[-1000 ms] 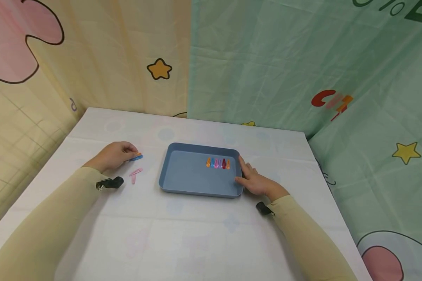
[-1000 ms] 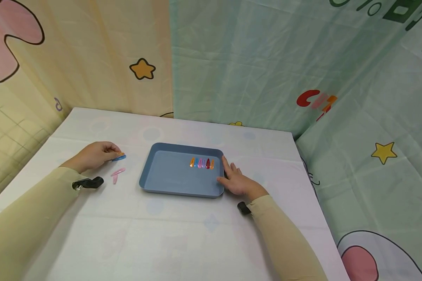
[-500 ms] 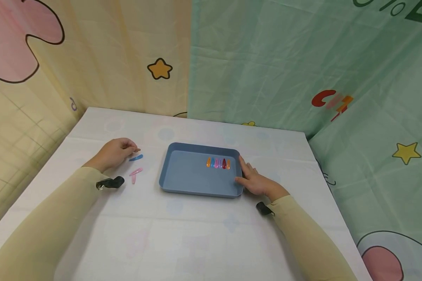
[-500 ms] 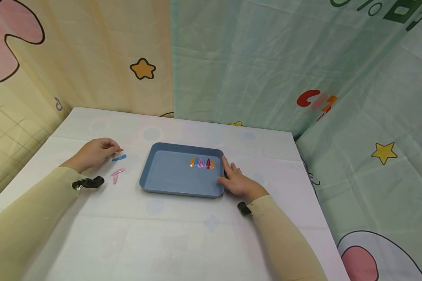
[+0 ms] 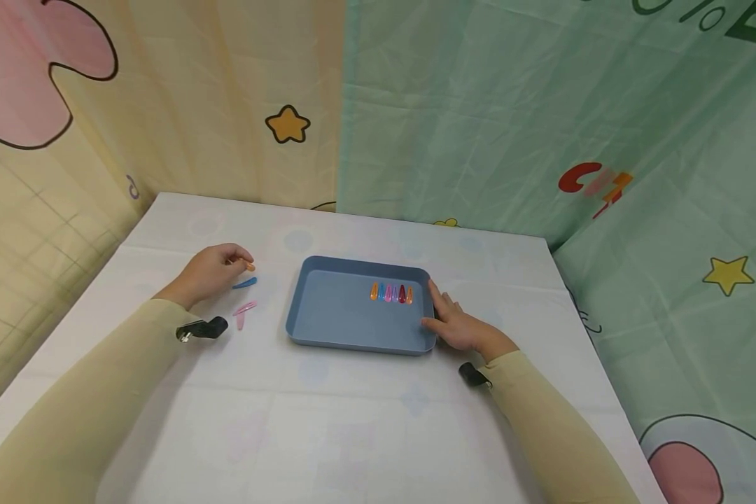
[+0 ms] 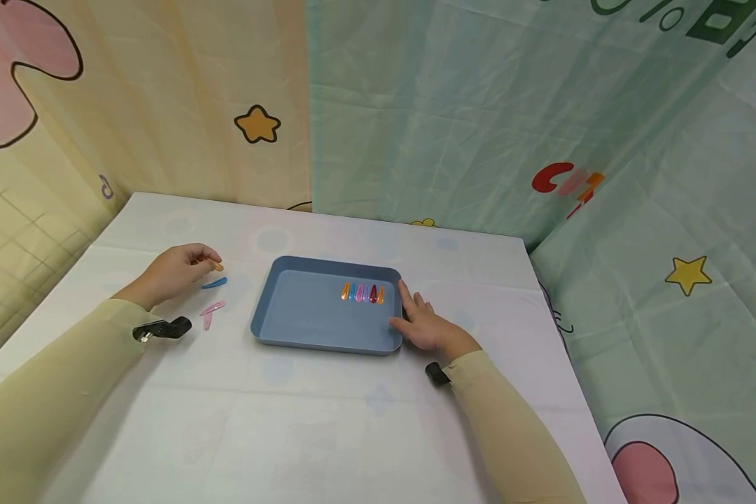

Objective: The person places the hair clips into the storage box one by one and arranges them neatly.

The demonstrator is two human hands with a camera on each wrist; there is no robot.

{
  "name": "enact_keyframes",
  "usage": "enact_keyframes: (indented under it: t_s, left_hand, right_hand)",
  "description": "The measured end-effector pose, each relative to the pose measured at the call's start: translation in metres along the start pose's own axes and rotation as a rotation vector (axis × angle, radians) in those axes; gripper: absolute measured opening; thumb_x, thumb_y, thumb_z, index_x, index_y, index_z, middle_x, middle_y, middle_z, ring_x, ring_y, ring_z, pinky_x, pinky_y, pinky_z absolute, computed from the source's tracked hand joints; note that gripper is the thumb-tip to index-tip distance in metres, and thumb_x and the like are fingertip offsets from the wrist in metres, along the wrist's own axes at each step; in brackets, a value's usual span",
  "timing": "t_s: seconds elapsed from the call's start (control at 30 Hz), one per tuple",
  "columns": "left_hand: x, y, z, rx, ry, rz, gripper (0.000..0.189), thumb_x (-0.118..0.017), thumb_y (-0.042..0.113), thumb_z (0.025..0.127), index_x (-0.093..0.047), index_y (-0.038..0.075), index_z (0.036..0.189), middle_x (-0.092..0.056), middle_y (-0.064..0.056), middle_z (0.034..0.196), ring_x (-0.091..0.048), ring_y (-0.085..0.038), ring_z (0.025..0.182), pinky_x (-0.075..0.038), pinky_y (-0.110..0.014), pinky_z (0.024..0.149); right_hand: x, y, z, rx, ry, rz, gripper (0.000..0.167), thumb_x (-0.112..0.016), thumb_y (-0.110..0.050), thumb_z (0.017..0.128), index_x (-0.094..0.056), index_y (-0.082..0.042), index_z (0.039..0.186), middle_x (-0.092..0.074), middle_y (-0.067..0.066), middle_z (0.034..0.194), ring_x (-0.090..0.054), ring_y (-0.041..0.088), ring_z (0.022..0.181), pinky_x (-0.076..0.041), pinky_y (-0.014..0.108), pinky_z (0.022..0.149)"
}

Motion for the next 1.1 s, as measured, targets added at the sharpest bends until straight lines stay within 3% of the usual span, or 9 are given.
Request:
enact_keyframes:
  t_s: [0.3, 0.43, 0.67, 0.9, 1.1]
  left_hand:
    - [-0.001, 0.010, 0.000, -0.010, 0.006, -0.076, 0.035, -0.059, 0.018, 0.104, -0.057, -0.001, 0.133, -0.070, -0.018, 0.114, -0.060, -0.027, 0.099, -0.048, -0.028, 0.080]
    - [-0.001, 0.013, 0.000, -0.009, 0.007, -0.106, 0.031, -0.066, 0.019, 0.103, -0.056, -0.002, 0.124, -0.071, -0.016, 0.107, -0.062, -0.022, 0.091, -0.049, -0.022, 0.072]
    - [0.002, 0.018, -0.002, -0.023, 0.034, -0.083, 0.026, -0.074, 0.027, 0.100, -0.066, 0.005, 0.111, -0.070, -0.013, 0.099, -0.057, -0.023, 0.087, -0.046, -0.026, 0.069]
    - [0.000, 0.028, -0.005, -0.044, 0.022, -0.076, 0.024, -0.067, 0.026, 0.105, -0.069, 0.006, 0.119, -0.072, -0.016, 0.115, -0.057, -0.027, 0.097, -0.048, -0.026, 0.075]
    - [-0.001, 0.038, -0.008, -0.081, 0.024, -0.081, 0.024, -0.062, 0.024, 0.108, -0.068, 0.006, 0.123, -0.072, -0.017, 0.115, -0.056, -0.026, 0.094, -0.047, -0.026, 0.074]
  right_hand:
    - [-0.001, 0.002, 0.000, -0.019, -0.001, -0.008, 0.087, -0.043, -0.044, 0.111, 0.019, -0.021, 0.167, 0.007, 0.016, 0.177, 0.011, 0.045, 0.162, 0.001, 0.067, 0.128]
    - [-0.001, 0.003, 0.000, -0.031, 0.000, -0.011, 0.087, -0.043, -0.045, 0.111, 0.019, -0.022, 0.167, 0.007, 0.016, 0.178, 0.011, 0.046, 0.162, 0.000, 0.068, 0.127]
    - [-0.001, 0.001, 0.000, -0.025, -0.001, -0.013, 0.087, -0.043, -0.046, 0.111, 0.019, -0.021, 0.167, 0.007, 0.016, 0.178, 0.011, 0.045, 0.162, 0.001, 0.067, 0.128]
    - [0.000, 0.000, 0.000, -0.008, 0.000, -0.008, 0.087, -0.043, -0.043, 0.111, 0.019, -0.019, 0.167, 0.007, 0.017, 0.177, 0.011, 0.044, 0.162, 0.002, 0.066, 0.128]
    - [0.000, 0.001, 0.000, -0.020, -0.001, -0.008, 0.087, -0.043, -0.045, 0.111, 0.019, -0.020, 0.167, 0.007, 0.017, 0.177, 0.011, 0.044, 0.162, 0.002, 0.067, 0.128]
Point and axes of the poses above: each hand's wrist, its own z-axis towards the middle knuckle, its own x-axis out of the back of the hand, y = z × x, the point moved 9 cm from there along z, towards the middle knuckle
